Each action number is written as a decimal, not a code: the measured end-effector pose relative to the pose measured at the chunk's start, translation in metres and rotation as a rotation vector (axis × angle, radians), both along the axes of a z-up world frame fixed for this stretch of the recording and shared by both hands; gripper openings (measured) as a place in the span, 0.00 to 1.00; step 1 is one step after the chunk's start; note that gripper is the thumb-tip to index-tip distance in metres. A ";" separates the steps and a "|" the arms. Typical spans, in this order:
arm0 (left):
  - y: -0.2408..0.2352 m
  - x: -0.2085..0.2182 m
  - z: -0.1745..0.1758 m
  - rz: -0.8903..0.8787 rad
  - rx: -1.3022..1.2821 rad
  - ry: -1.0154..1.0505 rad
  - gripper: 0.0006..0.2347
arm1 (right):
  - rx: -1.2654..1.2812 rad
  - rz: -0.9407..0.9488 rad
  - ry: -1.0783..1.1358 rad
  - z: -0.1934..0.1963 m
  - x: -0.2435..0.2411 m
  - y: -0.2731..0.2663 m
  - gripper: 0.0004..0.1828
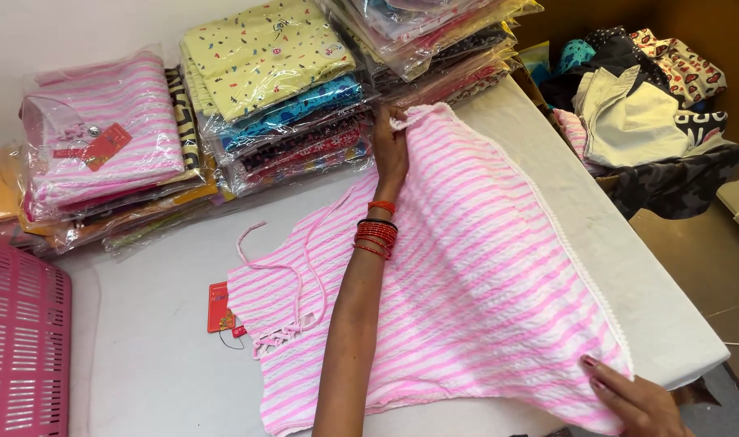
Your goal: The person folds a pink and white striped garment on a white table, smoothing the fabric and aligning the edges. They then place the folded item into a clear plastic bag, seal it, and set it aside on a stack of other packaged clothes. The process is repeated with a second identical garment.
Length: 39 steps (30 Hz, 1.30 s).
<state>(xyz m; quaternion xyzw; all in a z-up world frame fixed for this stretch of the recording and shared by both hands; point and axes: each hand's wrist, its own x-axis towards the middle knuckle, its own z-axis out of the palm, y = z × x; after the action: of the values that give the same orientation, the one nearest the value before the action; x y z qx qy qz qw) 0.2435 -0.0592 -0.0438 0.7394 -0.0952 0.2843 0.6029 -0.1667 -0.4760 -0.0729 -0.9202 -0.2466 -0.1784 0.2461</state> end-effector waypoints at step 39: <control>-0.083 -0.027 0.005 -0.231 -0.011 0.051 0.14 | -0.771 -0.643 0.114 0.104 0.073 0.053 0.19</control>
<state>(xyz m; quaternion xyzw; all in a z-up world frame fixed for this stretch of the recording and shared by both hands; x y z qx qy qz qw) 0.2166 -0.1421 -0.0392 0.7270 -0.1629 0.1945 0.6380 -0.0936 -0.4235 0.0312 -0.9818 0.0154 -0.0907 -0.1659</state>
